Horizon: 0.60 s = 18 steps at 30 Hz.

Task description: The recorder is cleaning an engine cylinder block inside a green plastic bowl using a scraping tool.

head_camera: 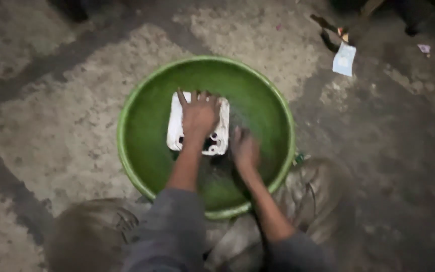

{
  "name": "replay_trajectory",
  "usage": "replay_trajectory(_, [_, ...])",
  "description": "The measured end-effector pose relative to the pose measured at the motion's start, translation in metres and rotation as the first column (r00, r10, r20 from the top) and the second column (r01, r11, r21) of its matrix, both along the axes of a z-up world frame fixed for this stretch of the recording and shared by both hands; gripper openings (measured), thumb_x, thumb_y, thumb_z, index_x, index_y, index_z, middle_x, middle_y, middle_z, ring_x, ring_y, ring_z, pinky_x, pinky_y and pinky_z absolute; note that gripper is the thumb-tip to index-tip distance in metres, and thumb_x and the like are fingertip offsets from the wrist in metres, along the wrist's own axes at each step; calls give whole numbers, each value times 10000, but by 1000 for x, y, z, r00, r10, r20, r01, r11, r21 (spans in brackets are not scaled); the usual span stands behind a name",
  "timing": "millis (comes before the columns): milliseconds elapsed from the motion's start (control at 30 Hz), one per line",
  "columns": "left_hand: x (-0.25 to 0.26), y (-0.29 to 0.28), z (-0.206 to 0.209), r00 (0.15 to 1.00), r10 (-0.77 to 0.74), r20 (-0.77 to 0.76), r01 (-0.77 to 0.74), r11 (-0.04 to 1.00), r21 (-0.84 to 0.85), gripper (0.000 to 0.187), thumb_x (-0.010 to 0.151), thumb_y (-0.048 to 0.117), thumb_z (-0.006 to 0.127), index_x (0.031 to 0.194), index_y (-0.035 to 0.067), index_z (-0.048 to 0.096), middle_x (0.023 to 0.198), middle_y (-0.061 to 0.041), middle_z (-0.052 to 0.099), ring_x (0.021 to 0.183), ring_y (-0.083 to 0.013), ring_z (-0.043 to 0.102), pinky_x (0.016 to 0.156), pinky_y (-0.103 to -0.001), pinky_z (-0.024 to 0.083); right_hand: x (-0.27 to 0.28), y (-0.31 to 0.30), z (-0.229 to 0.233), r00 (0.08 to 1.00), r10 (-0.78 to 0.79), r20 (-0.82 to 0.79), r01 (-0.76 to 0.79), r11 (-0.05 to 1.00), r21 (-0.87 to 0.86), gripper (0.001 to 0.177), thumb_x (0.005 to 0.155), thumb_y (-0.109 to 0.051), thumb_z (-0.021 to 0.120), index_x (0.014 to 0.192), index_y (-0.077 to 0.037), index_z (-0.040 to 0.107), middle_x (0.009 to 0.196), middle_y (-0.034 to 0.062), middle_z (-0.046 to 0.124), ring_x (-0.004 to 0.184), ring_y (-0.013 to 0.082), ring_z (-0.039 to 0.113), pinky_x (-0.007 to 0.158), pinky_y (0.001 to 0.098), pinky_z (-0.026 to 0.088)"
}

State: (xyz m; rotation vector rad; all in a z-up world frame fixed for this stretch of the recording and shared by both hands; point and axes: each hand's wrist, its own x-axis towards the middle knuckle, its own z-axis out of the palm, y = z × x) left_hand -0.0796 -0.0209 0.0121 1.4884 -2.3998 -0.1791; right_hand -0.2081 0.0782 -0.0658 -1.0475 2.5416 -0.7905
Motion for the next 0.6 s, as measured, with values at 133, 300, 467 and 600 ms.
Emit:
replay_trajectory(133, [-3,-16,-15,1000,-10,28,13,995,-97,415,1056,399,399,1321,213,659,1377,-112,622,1337,-352,490,1141,-724,127,-2,-16,21,984,174,-30,-176,983,-59,469,1047,-484,504,1090,-67,715,995,288,712,958,510,682,816,573,561])
replay_trajectory(300, [-2,-3,0,1000,-8,-1,8,1000,0,415,1045,398,408,1309,211,668,1331,-105,639,1319,-331,502,1176,-738,110,21,1,50,987,151,-47,-149,987,55,404,1006,-442,519,1102,-113,734,980,269,713,928,508,683,805,598,537])
replay_trajectory(467, [-3,-1,-2,999,-8,-44,8,1000,-13,401,1046,405,435,1299,206,674,1308,-91,656,1306,-317,521,1190,-719,117,8,-26,41,981,155,-120,-152,988,30,392,1008,-425,530,1125,-110,731,1002,277,719,973,504,684,873,586,540])
replay_trajectory(600, [-4,-3,-1,999,1,-54,-3,1000,-30,390,1038,392,437,1285,212,678,1290,-85,658,1306,-304,521,1197,-721,106,10,-2,62,983,183,-5,-179,967,183,414,980,-469,539,1109,-121,721,1044,265,697,984,506,666,835,602,536])
